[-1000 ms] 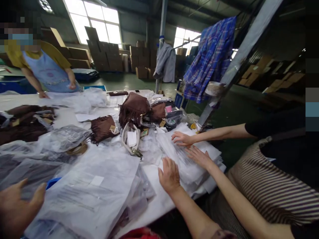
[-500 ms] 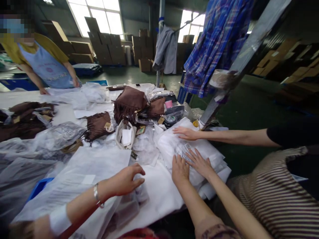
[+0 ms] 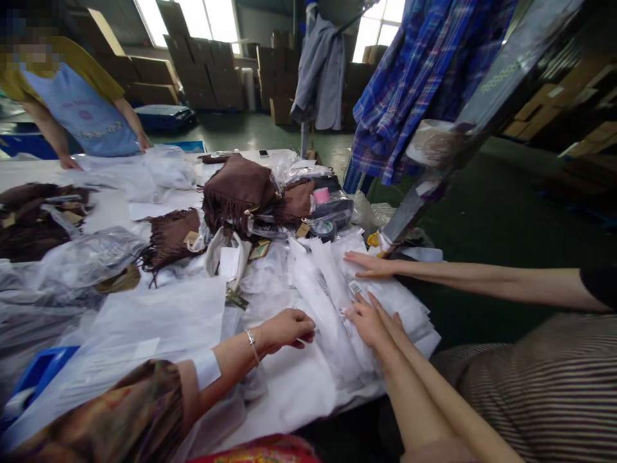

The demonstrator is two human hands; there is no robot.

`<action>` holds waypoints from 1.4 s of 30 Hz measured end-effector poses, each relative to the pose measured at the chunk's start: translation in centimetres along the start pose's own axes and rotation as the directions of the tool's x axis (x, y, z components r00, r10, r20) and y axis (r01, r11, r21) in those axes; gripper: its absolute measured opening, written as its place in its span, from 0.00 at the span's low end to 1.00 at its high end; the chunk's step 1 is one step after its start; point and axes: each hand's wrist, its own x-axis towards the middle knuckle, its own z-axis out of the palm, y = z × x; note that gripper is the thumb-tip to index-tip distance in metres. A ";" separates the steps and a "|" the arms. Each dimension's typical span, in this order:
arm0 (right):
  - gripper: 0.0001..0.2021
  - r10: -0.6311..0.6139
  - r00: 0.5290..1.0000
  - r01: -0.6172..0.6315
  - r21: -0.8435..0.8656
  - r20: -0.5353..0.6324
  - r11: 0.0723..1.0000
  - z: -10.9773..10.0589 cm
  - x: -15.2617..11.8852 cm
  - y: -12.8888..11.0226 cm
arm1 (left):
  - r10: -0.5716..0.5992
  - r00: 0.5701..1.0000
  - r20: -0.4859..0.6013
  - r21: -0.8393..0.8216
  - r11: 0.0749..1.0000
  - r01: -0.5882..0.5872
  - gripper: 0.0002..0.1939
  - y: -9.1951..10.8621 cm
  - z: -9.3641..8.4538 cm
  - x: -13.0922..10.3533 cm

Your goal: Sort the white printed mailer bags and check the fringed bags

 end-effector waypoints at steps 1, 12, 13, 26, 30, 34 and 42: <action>0.14 0.043 0.999 -0.043 0.092 0.001 0.995 -0.7 0.1 0.0 | 0.008 1.000 0.000 -0.019 1.000 -0.008 0.08 0.3 0.4 0.3; 0.23 0.180 0.975 -0.213 0.766 0.129 0.606 -8.8 -0.3 -1.9 | 0.144 0.990 -0.012 -0.070 0.987 -0.145 0.09 2.2 3.5 2.6; 0.23 0.186 0.977 -0.197 0.774 0.105 0.602 -9.6 -0.2 -1.9 | 0.142 0.990 -0.015 -0.070 0.987 -0.143 0.09 2.4 3.5 2.6; 0.23 0.150 0.989 -0.096 0.788 0.005 0.609 -14.2 0.4 -1.7 | 0.180 0.982 0.049 -0.117 0.978 -0.174 0.07 5.3 4.0 1.7; 0.21 0.112 0.989 0.000 0.752 -0.098 0.659 -16.1 0.3 -3.8 | 0.142 0.987 0.072 -0.161 0.979 -0.129 0.07 4.8 4.7 1.4; 0.17 0.032 0.979 0.123 0.705 -0.203 0.699 -16.9 -0.6 -7.2 | 0.154 0.981 0.114 -0.188 0.973 -0.131 0.10 5.2 4.6 0.2; 0.12 -0.321 0.945 0.260 0.447 0.066 0.856 -4.8 -6.2 -17.5 | 0.421 0.898 -0.131 -0.170 0.882 -0.439 0.25 10.2 -2.4 -8.2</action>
